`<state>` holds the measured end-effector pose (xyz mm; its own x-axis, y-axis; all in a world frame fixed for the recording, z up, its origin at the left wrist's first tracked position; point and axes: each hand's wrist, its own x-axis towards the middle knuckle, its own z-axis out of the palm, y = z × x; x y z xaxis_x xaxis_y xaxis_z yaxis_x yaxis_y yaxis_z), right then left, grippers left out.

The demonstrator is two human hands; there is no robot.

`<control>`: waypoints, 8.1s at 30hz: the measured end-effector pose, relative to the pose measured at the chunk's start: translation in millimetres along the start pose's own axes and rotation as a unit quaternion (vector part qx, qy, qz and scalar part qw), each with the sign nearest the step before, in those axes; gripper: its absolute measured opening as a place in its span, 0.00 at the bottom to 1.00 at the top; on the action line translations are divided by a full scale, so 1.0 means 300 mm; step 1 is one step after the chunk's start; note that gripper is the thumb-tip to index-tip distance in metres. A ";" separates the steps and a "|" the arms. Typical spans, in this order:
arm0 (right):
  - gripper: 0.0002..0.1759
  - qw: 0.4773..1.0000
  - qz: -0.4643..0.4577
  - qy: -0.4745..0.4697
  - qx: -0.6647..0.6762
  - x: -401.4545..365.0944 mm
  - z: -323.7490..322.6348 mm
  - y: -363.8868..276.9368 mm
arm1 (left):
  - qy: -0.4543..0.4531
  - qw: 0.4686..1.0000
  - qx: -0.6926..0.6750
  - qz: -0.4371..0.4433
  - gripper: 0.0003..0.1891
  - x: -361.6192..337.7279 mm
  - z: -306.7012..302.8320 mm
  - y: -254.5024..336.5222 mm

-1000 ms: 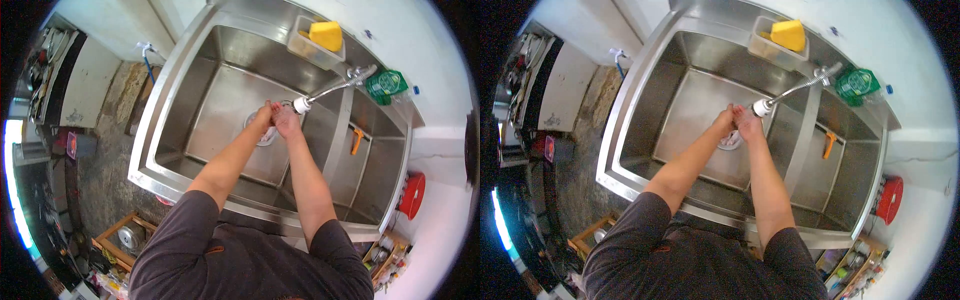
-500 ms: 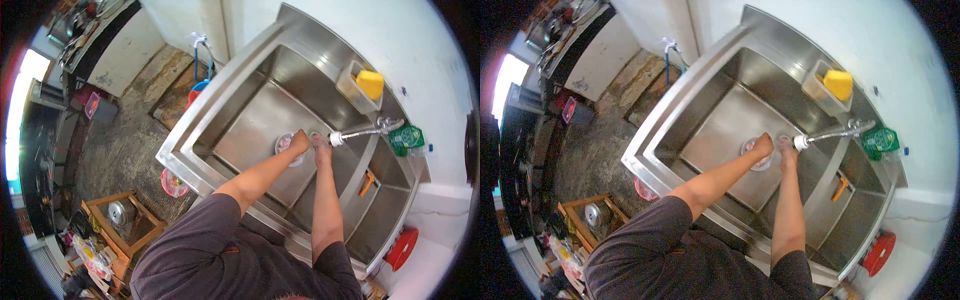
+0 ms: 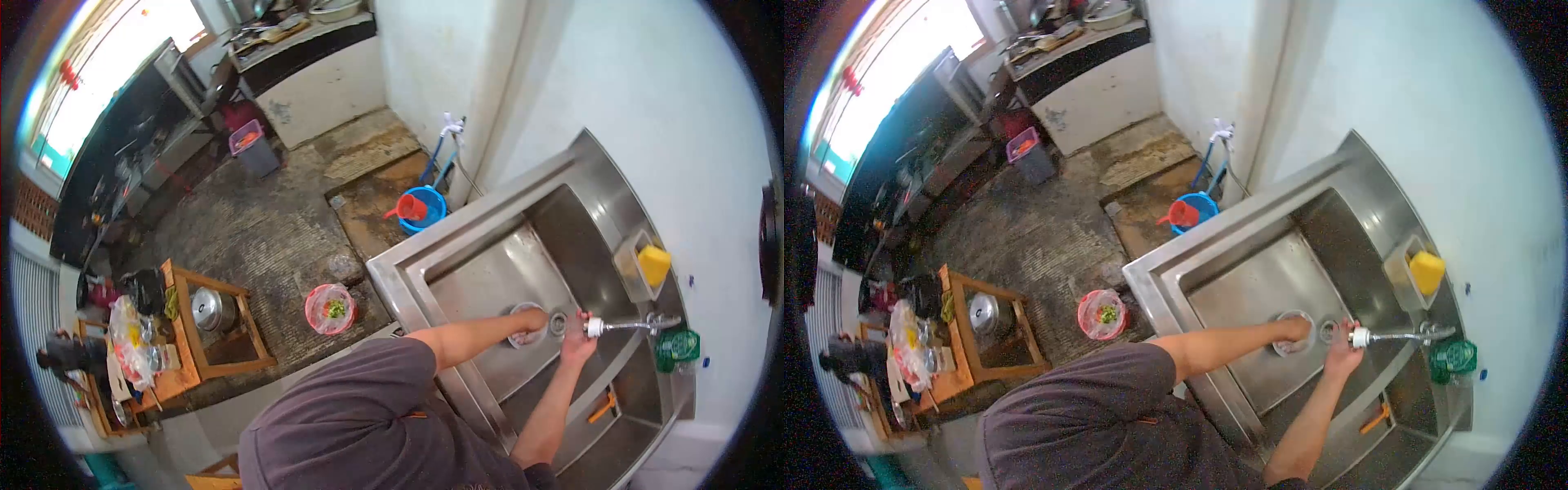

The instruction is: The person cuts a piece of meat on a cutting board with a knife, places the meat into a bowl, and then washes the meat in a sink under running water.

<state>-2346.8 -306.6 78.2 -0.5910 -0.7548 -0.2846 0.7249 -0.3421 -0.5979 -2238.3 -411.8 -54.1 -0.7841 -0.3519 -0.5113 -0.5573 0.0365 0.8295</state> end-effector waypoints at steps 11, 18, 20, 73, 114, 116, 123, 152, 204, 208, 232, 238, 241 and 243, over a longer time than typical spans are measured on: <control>0.22 0.996 -0.037 0.004 -0.085 -0.116 0.047 0.009 | 0.040 0.949 0.243 0.199 0.13 -0.247 0.059 0.373; 0.21 0.995 -0.049 -0.083 0.026 -0.117 0.010 0.024 | 0.127 0.910 0.240 0.313 0.15 -0.090 0.044 0.262; 0.19 0.983 -0.002 -0.154 0.103 -0.075 -0.059 0.026 | 0.088 0.995 0.026 0.049 0.11 -0.320 -0.009 0.345; 0.21 0.802 -0.064 0.070 -0.590 -0.109 0.028 0.062 | 0.051 0.916 -0.387 -0.096 0.30 -0.079 0.123 0.308; 0.38 0.402 -0.075 -0.104 -0.907 0.068 -0.262 0.453 | 0.139 0.966 0.215 0.037 0.27 -0.589 -0.477 0.239; 0.34 0.458 0.001 -0.046 -0.888 0.061 -0.225 0.425 | 0.138 0.963 0.228 0.049 0.26 -0.600 -0.476 0.287; 0.27 0.559 -0.053 -0.115 -0.820 0.148 -0.266 0.297 | 0.183 0.960 0.208 0.044 0.28 -0.537 -0.516 0.273; 0.43 0.372 0.000 -0.126 -0.920 0.088 -0.331 0.489 | 0.070 0.958 0.275 0.034 0.28 -0.499 -0.473 0.264; 0.30 0.425 0.040 -0.122 -0.896 0.123 -0.241 0.402 | 0.100 0.965 0.227 0.085 0.28 -0.485 -0.473 0.255; 0.24 0.508 0.020 -0.049 -0.860 0.138 -0.209 0.315 | 0.101 0.965 0.227 0.079 0.27 -0.492 -0.472 0.263; 0.26 0.456 0.053 -0.154 -0.875 0.143 -0.255 0.309 | 0.066 0.967 0.244 0.036 0.30 -0.500 -0.484 0.293; 0.34 0.468 -0.009 -0.208 -0.859 0.104 -0.241 0.372 | 0.090 0.962 0.250 0.057 0.29 -0.481 -0.473 0.253; 0.37 0.361 0.095 -0.118 -0.920 0.094 -0.258 0.485 | 0.076 0.964 0.248 0.056 0.29 -0.485 -0.479 0.272; 0.37 0.353 0.069 -0.126 -0.924 0.101 -0.254 0.494 | 0.064 0.967 0.243 0.044 0.29 -0.493 -0.489 0.286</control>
<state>-2284.3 -337.4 -76.1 -0.3753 -0.7983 -0.4711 -0.8675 0.4815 -0.1250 -2130.1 -493.7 125.6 -0.8111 -0.4391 -0.3863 -0.5773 0.4955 0.6490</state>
